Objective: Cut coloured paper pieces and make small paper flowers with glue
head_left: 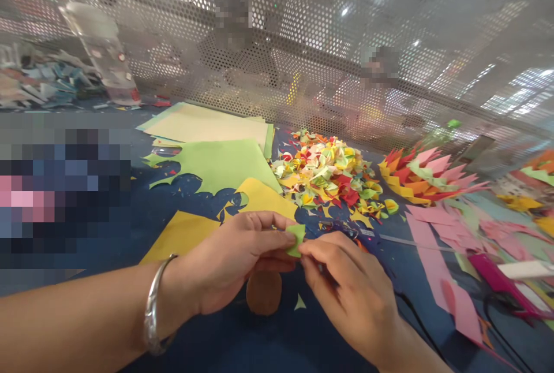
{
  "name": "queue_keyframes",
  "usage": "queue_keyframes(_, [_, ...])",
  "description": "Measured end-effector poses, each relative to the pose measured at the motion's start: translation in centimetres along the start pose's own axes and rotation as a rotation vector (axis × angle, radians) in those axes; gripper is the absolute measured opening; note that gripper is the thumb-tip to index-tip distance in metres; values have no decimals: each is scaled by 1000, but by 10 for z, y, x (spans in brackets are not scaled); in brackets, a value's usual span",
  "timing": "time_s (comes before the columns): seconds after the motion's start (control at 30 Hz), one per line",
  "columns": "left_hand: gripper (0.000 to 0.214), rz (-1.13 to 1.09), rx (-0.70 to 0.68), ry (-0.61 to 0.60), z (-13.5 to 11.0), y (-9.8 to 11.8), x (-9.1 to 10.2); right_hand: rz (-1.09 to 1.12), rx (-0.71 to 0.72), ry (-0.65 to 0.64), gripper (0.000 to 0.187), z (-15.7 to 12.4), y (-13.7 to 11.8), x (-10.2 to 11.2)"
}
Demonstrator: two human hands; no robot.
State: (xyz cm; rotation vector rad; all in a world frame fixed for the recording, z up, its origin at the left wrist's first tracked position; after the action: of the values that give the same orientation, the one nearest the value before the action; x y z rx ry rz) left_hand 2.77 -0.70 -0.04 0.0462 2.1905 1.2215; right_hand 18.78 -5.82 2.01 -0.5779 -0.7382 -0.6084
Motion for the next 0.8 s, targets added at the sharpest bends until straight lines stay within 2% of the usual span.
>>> queue_keyframes(0.17, [18, 40, -91, -34, -2, 1, -6, 189, -166, 70, 11, 3, 2, 1])
queue_keyframes(0.33, [23, 101, -138, -22, -5, 4, -11, 224, -286, 91, 9, 6, 3, 3])
queue_keyframes(0.47, [23, 136, -125, 1, -5, 4, -10, 271, -403, 78, 12, 5, 6, 2])
queue_keyframes(0.8, [20, 204, -133, -10, -5, 4, -9, 369, -488, 43, 15, 1, 11, -1])
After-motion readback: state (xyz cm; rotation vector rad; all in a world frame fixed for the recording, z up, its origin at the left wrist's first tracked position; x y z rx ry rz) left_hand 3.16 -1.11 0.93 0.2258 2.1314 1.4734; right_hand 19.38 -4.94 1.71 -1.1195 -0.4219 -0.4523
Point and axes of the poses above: each hand's wrist, its own z-axis towards the middle knuckle, its own x-axis out of the back of the hand, y = z × x, the point moved 3 cm from there along z, towards the middle knuckle
